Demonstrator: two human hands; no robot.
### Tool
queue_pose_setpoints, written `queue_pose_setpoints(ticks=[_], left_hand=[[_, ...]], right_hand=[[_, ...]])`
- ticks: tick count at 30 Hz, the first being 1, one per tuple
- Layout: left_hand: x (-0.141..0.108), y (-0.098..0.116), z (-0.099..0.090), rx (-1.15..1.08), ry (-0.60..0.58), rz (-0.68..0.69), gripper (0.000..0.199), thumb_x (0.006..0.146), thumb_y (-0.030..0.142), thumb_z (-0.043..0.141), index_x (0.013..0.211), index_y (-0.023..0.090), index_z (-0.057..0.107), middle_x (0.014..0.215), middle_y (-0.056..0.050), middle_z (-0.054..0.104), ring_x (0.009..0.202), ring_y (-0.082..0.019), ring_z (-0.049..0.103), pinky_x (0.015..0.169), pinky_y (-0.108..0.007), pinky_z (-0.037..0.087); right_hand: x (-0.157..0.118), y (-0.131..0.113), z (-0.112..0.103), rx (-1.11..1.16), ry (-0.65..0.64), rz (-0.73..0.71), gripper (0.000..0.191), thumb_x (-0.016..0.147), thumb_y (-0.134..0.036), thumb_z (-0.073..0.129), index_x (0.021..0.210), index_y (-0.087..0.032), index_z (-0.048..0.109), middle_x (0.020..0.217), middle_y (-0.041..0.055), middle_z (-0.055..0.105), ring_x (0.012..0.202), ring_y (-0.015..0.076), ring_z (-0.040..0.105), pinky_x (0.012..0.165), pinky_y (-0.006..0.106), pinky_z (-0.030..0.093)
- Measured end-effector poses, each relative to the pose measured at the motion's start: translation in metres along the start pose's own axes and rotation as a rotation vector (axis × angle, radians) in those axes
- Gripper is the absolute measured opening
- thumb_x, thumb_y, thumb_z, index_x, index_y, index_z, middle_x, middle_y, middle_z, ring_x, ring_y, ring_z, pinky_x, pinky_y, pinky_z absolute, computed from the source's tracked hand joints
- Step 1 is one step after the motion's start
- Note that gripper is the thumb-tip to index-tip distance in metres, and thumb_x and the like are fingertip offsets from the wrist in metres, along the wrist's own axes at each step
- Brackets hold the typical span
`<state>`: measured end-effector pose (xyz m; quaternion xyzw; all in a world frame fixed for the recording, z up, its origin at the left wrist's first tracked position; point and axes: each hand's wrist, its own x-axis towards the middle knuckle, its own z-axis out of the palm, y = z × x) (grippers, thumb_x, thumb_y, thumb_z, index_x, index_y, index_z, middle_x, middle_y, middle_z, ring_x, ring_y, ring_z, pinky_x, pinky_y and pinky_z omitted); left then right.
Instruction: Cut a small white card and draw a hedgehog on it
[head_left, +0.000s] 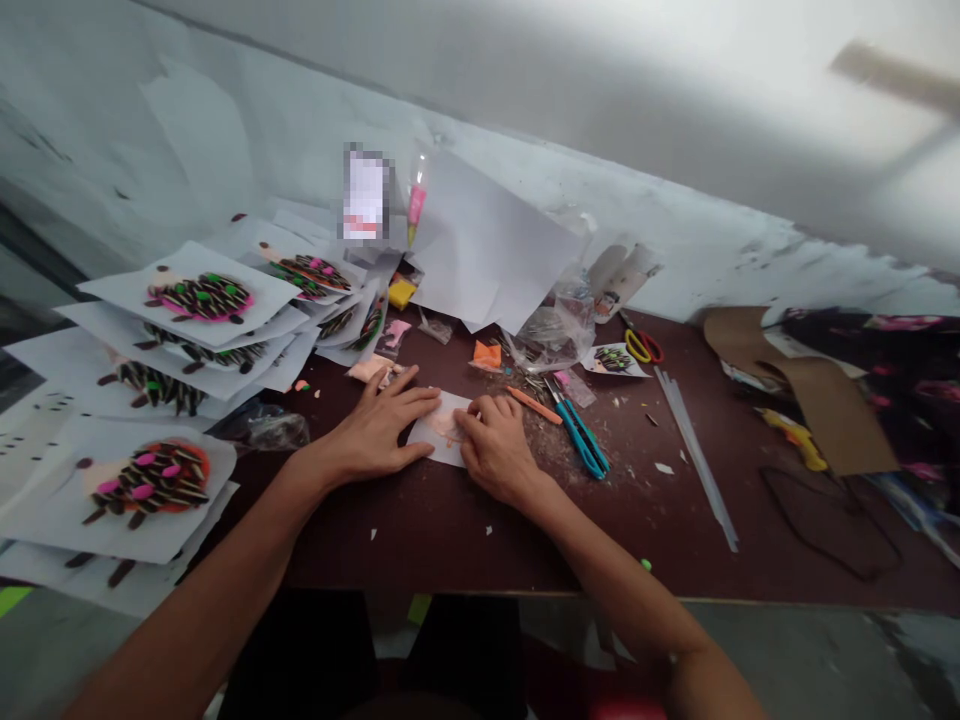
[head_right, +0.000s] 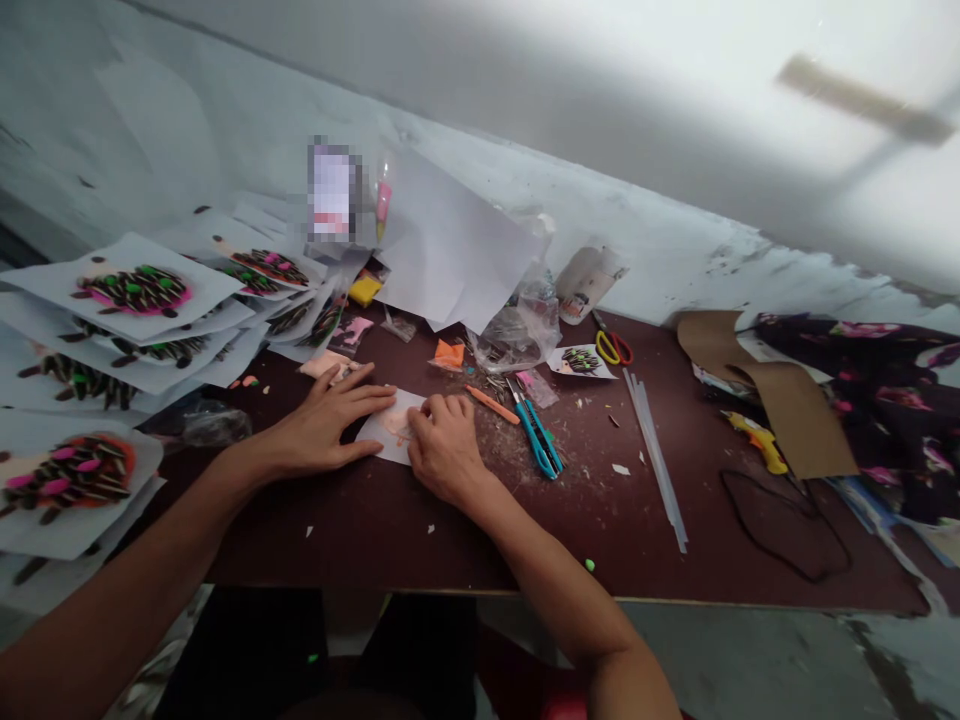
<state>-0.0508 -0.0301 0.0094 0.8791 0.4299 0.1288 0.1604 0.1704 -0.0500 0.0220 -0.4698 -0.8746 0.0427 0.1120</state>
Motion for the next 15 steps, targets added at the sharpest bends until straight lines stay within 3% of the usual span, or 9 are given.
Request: queue_pose_setpoints(ticks=[6,15], left_hand=[[0.0,0.0016,-0.0009,-0.002,-0.009,-0.013,0.058,0.086,0.045,0.058,0.14,0.024,0.053,0.149,-0.006,0.051,0.15,-0.034,0.02,0.121,-0.058,0.006],[-0.0002,0.0024,-0.0014,-0.001,-0.011,-0.021,0.057,0.086,0.043,0.058,0.139,0.024,0.054,0.148,-0.006,0.052,0.149,-0.035,0.021,0.12,-0.058,0.007]], right_hand=[[0.001,0.0014,0.0005,0.022,0.01,0.003,0.029,0.083,-0.015,0.053,0.107,-0.018,0.067,0.106,0.0098,0.058,0.096,0.0242,0.044,0.093,0.041,0.03],[-0.0008,0.0017,-0.0013,0.095,0.024,0.142,0.035,0.084,-0.012,0.051,0.111,-0.018,0.071,0.103,0.0092,0.061,0.098,0.0243,0.047,0.095,0.041,0.031]])
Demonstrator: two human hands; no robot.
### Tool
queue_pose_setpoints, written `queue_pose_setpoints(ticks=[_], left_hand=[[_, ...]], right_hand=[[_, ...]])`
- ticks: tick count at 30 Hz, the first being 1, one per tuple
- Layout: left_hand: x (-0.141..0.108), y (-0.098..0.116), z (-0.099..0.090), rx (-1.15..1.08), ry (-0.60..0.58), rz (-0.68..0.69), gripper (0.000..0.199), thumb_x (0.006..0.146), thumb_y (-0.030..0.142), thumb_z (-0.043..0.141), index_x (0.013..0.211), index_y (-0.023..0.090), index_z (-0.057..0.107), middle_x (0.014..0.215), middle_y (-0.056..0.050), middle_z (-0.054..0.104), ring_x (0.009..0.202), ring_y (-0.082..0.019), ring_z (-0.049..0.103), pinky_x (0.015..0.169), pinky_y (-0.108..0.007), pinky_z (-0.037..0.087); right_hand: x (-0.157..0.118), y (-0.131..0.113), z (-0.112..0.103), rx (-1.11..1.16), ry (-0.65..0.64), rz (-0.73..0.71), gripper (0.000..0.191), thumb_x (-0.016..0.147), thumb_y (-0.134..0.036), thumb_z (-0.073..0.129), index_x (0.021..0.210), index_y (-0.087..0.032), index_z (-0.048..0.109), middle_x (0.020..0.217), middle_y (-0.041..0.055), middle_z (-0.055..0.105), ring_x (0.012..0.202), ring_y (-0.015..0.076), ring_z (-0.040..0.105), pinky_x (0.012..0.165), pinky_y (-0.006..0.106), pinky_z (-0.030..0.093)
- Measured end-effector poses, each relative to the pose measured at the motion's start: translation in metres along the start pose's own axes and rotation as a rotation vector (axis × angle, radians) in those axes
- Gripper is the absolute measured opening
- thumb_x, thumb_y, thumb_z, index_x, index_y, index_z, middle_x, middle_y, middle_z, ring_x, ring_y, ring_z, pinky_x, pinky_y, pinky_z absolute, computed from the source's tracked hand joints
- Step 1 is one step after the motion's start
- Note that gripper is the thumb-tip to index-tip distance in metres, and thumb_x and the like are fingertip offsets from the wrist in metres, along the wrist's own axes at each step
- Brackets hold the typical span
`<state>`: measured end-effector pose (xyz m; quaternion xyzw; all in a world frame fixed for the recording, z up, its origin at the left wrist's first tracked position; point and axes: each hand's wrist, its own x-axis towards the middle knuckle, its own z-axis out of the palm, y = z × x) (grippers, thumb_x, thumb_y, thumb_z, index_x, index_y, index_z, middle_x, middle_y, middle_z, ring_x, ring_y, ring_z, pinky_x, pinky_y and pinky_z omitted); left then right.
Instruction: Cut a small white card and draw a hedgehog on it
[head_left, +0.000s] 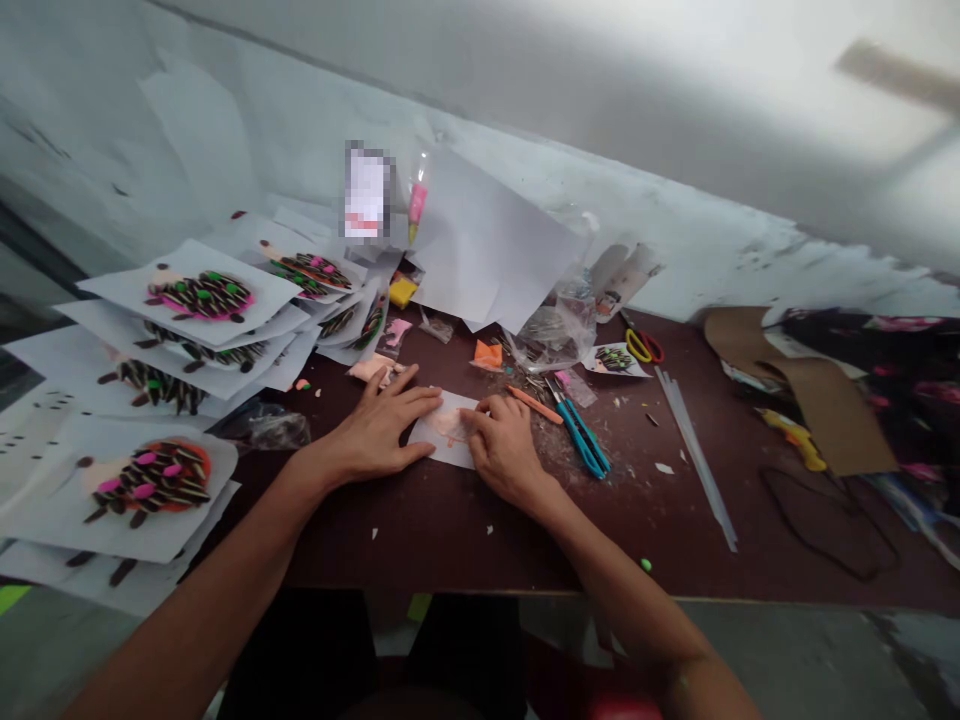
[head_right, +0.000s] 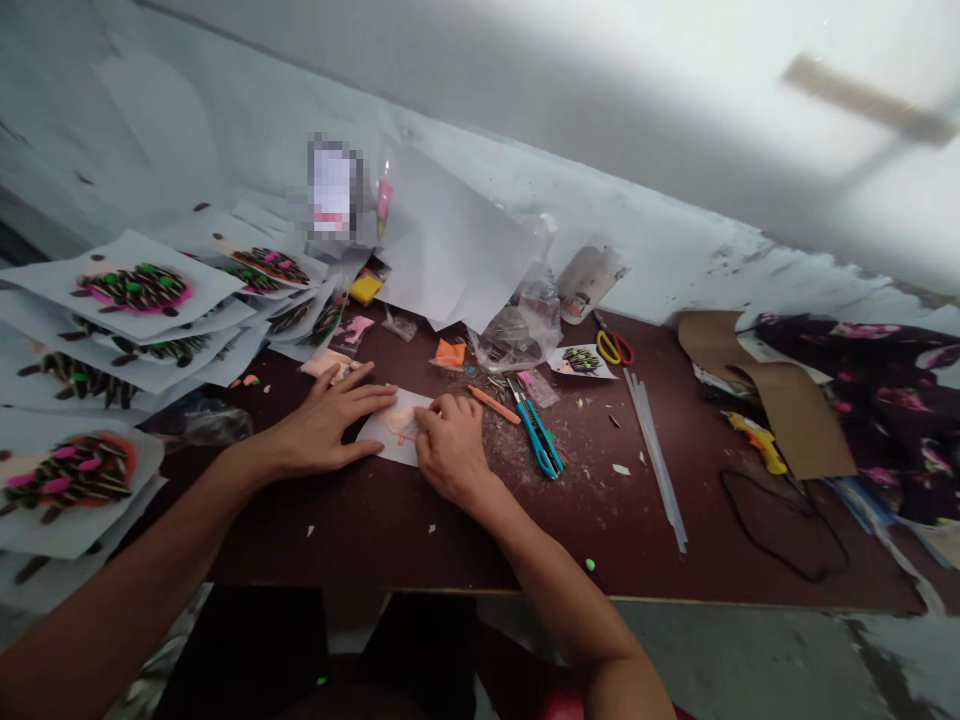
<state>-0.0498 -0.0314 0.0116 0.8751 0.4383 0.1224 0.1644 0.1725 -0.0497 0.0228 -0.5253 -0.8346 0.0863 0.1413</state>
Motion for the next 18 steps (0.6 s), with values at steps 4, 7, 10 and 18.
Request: queue_pose_setpoints(ticks=[4,7,10,18], left_hand=[[0.0001,0.0004,-0.0005,-0.006,0.001,0.0,0.057,0.086,0.043,0.058,0.139,0.024,0.053,0.148,-0.006,0.052,0.149,-0.035,0.021,0.12,-0.059,0.007],[0.0,0.0005,-0.0007,-0.008,-0.002,-0.001,0.057,0.085,0.043,0.058,0.139,0.023,0.053,0.148,-0.006,0.052,0.149,-0.035,0.021,0.12,-0.059,0.007],[-0.0001,-0.0004,0.0002,-0.01,0.002,0.001,0.058,0.085,0.043,0.057,0.14,0.024,0.052,0.149,-0.007,0.051,0.149,-0.035,0.02,0.12,-0.059,0.007],[-0.0003,-0.0018,0.0021,-0.018,0.01,0.005,0.058,0.085,0.044,0.057,0.14,0.025,0.052,0.148,-0.007,0.052,0.149,-0.035,0.021,0.12,-0.059,0.007]], right_hand=[[-0.0011,-0.0018,0.001,-0.023,-0.014,-0.024,0.032,0.084,-0.013,0.051,0.108,-0.02,0.071,0.103,0.0086,0.06,0.097,0.0237,0.046,0.092,0.04,0.031],[-0.0014,-0.0029,0.0005,-0.049,-0.013,-0.042,0.031,0.084,-0.014,0.052,0.109,-0.019,0.07,0.103,0.0086,0.06,0.097,0.024,0.046,0.093,0.04,0.03],[-0.0017,-0.0035,-0.0004,-0.066,-0.015,-0.057,0.03,0.084,-0.014,0.054,0.109,-0.019,0.07,0.103,0.0086,0.06,0.097,0.0243,0.046,0.093,0.041,0.029],[0.0006,0.001,0.0012,0.032,0.011,-0.017,0.035,0.083,-0.011,0.051,0.111,-0.021,0.07,0.103,0.0081,0.06,0.098,0.023,0.048,0.093,0.04,0.032]])
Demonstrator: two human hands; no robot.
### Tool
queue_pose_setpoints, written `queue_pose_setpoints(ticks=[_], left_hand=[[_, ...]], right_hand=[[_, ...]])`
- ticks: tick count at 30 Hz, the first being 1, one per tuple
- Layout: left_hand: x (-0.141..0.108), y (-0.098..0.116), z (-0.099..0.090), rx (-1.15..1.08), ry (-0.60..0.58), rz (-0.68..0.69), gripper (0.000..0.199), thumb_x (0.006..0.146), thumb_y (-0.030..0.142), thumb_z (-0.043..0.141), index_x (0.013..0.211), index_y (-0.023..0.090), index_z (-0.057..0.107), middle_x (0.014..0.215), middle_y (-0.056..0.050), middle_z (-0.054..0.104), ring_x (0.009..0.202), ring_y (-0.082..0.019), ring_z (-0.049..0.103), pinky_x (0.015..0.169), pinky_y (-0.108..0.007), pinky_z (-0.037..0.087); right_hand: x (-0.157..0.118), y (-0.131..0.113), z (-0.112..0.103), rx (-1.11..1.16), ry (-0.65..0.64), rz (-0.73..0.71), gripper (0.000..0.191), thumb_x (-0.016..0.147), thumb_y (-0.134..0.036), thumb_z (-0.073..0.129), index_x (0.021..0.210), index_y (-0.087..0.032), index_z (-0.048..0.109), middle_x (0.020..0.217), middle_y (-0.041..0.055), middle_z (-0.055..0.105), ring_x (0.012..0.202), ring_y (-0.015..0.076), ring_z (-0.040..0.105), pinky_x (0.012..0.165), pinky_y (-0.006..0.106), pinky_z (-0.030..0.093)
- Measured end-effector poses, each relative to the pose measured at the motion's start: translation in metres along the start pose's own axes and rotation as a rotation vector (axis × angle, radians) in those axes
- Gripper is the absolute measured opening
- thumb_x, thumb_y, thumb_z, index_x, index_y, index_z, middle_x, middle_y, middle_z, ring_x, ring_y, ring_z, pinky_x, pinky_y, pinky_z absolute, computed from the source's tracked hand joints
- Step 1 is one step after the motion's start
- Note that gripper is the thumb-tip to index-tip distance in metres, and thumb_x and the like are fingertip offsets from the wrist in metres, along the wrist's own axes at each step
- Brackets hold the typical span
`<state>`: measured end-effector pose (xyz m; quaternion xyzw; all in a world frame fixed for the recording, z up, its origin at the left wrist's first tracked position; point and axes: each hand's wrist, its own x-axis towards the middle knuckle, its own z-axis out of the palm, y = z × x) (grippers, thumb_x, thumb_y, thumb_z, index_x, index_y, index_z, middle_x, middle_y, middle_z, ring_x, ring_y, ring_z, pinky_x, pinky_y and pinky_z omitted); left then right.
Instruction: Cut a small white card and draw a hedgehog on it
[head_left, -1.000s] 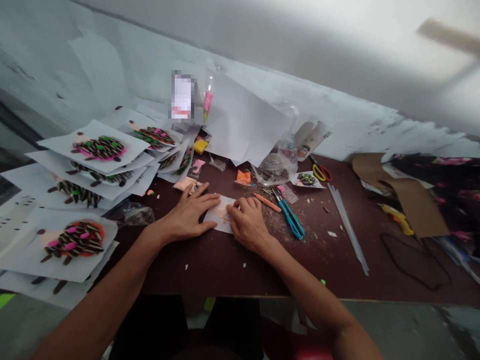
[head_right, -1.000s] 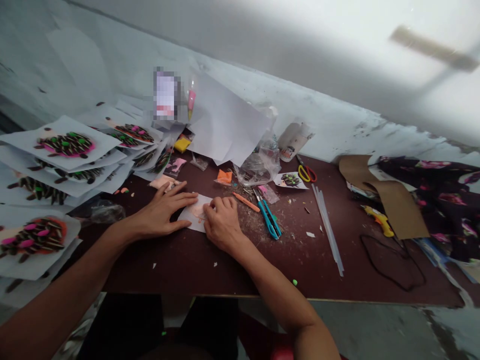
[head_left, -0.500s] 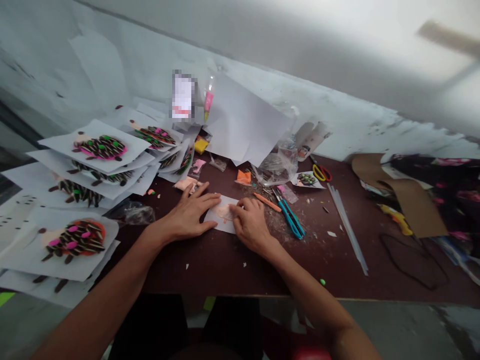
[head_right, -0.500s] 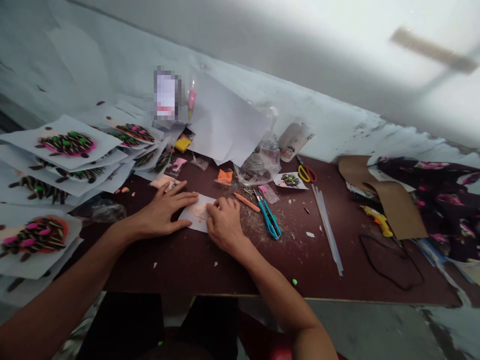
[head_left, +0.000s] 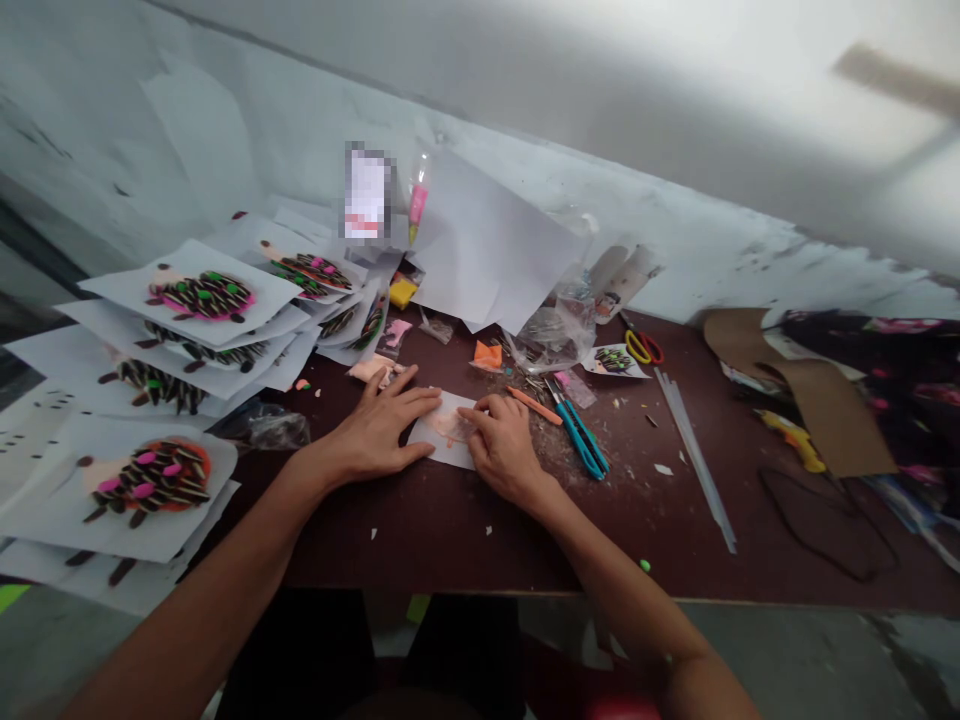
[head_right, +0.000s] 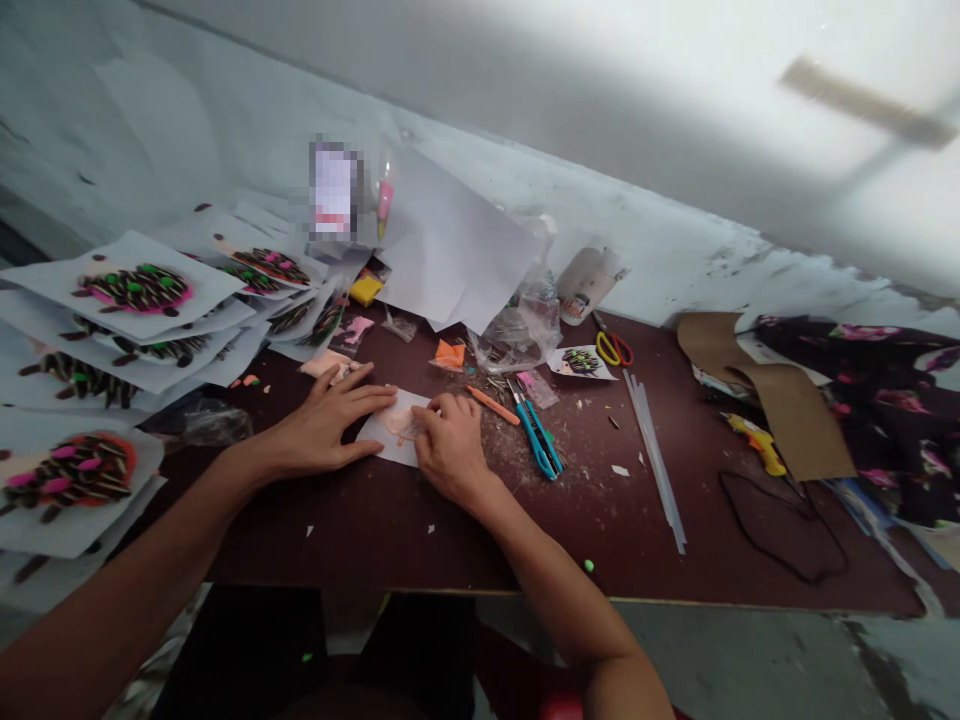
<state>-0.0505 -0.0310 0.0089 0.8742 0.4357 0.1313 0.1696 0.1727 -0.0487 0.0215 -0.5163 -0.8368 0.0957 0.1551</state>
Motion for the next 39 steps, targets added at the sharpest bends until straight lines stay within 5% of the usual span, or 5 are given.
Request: queue_pose_setpoints(ticks=[39], left_hand=[[0.0,0.003,-0.003,0.017,-0.002,-0.01,0.061,0.085,0.042,0.058,0.142,0.021,0.049,0.148,-0.007,0.052,0.15,-0.033,0.019,0.121,-0.057,0.006]], right_hand=[[-0.005,-0.013,-0.004,-0.151,-0.059,-0.017,0.03,0.086,-0.016,0.052,0.111,-0.018,0.069,0.105,0.0097,0.062,0.098,0.0247,0.046,0.095,0.042,0.03]])
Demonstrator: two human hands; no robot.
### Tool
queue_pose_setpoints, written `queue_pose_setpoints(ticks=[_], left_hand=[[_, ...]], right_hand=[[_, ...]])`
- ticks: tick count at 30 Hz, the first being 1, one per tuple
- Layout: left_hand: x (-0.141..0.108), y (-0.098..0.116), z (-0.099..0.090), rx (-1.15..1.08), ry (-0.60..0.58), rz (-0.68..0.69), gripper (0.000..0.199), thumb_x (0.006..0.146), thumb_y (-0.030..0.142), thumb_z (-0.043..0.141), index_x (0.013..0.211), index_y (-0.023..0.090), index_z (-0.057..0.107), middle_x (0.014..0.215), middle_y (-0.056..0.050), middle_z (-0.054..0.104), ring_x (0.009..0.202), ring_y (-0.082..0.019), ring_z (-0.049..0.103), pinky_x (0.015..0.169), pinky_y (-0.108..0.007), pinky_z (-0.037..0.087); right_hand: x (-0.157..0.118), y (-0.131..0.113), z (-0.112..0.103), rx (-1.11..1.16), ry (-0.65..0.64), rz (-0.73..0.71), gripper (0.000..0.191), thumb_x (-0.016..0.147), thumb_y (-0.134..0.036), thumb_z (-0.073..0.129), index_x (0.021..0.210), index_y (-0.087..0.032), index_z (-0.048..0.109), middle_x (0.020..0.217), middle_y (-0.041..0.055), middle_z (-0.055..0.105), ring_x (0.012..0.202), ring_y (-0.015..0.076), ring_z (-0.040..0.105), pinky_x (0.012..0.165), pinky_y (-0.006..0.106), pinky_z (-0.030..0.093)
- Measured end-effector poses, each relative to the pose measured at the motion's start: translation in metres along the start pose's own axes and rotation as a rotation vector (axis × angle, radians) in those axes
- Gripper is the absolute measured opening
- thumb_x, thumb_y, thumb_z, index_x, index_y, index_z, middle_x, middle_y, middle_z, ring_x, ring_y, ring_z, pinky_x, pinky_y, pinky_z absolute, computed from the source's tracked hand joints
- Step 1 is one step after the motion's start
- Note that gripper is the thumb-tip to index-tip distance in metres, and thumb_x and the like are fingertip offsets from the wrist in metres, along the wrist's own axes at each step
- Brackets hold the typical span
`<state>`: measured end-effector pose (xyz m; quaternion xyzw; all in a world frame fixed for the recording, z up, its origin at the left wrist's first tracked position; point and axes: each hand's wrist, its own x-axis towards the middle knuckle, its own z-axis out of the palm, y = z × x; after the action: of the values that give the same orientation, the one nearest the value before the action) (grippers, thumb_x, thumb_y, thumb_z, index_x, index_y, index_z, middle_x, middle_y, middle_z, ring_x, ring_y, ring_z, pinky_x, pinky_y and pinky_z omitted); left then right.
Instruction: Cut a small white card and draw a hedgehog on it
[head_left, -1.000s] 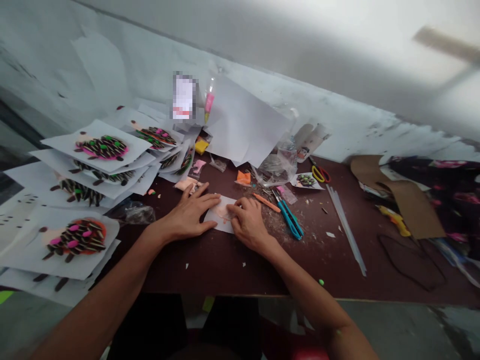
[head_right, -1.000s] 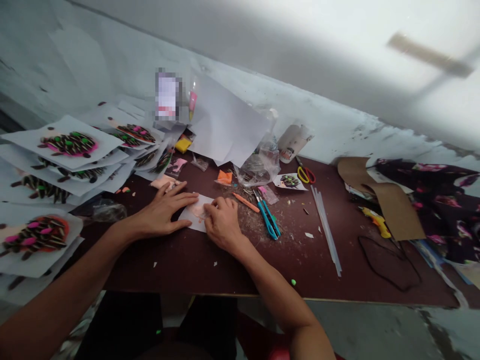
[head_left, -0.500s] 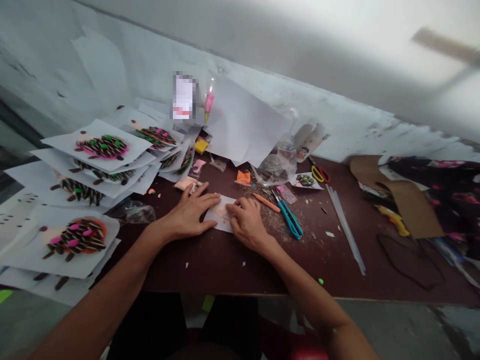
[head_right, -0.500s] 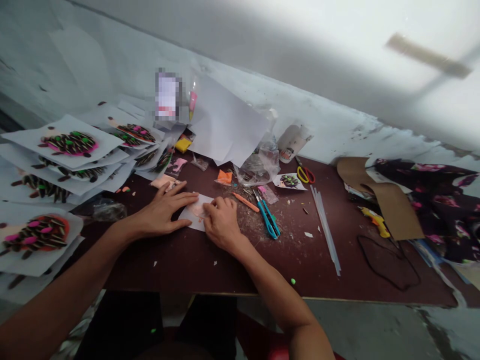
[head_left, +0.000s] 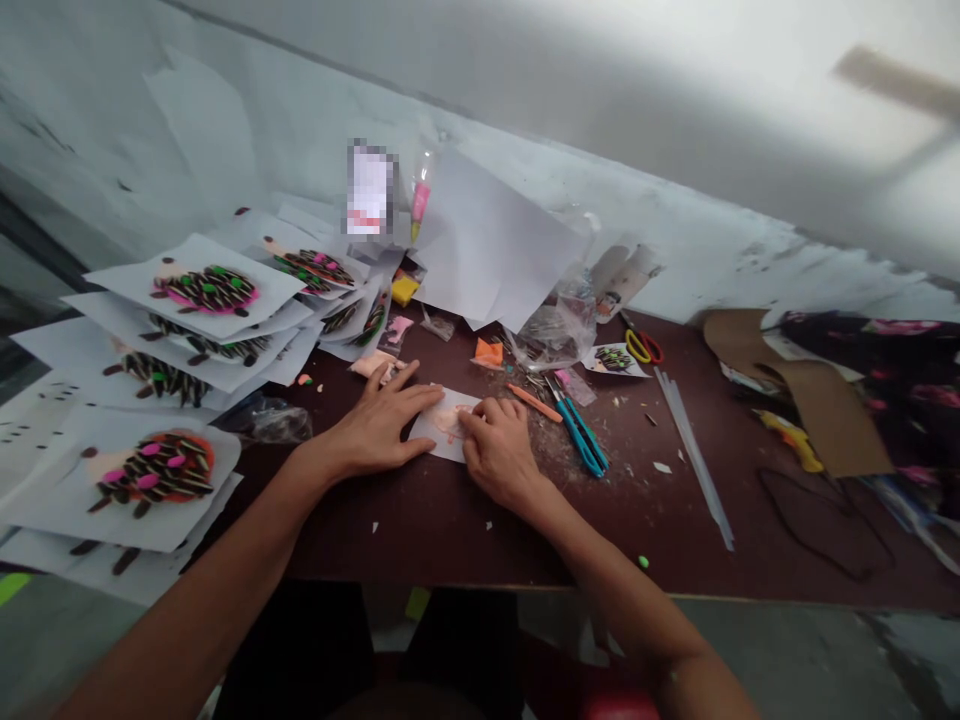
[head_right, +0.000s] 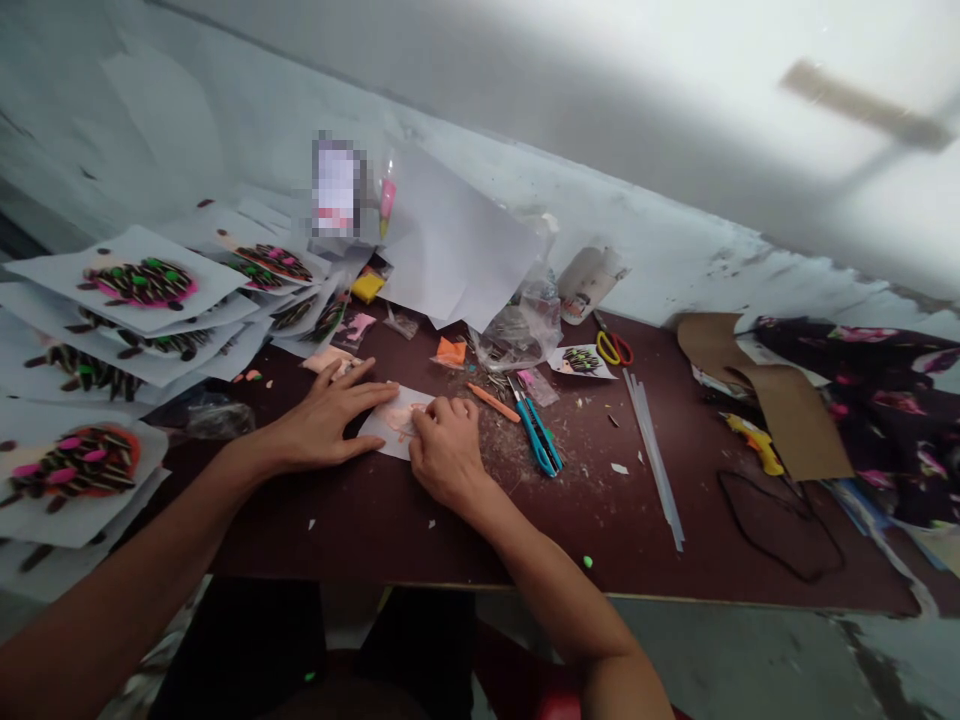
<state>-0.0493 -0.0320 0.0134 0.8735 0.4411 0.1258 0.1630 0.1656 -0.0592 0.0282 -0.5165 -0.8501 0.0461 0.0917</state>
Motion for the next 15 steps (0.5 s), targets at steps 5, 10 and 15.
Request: queue_pose_setpoints(ticks=[5,10,15], left_hand=[[0.0002,0.0002,0.0001,0.006,0.014,0.0,0.065,0.085,0.042,0.058,0.145,0.021,0.046,0.148,-0.007,0.053,0.15,-0.033,0.02,0.121,-0.055,0.007],[0.0005,0.002,-0.0005,0.01,0.01,-0.016,0.066,0.084,0.042,0.058,0.145,0.019,0.046,0.148,-0.008,0.052,0.15,-0.033,0.02,0.121,-0.056,0.007],[0.0004,0.0031,-0.0017,0.002,-0.005,-0.021,0.065,0.085,0.041,0.057,0.145,0.019,0.046,0.148,-0.008,0.052,0.15,-0.033,0.02,0.121,-0.056,0.008]], right_hand=[[0.0006,0.0044,0.0011,0.015,0.035,-0.004,0.035,0.086,-0.015,0.053,0.117,-0.019,0.068,0.105,0.0094,0.061,0.098,0.0242,0.046,0.093,0.04,0.029],[0.0016,0.0071,0.0007,-0.019,0.073,-0.035,0.034,0.089,-0.018,0.054,0.119,-0.025,0.068,0.108,0.0082,0.059,0.098,0.024,0.044,0.092,0.041,0.028],[0.0038,0.0039,0.0016,-0.106,0.057,-0.057,0.025,0.095,-0.025,0.051,0.112,-0.026,0.069,0.107,0.0083,0.058,0.096,0.0238,0.043,0.091,0.041,0.026]])
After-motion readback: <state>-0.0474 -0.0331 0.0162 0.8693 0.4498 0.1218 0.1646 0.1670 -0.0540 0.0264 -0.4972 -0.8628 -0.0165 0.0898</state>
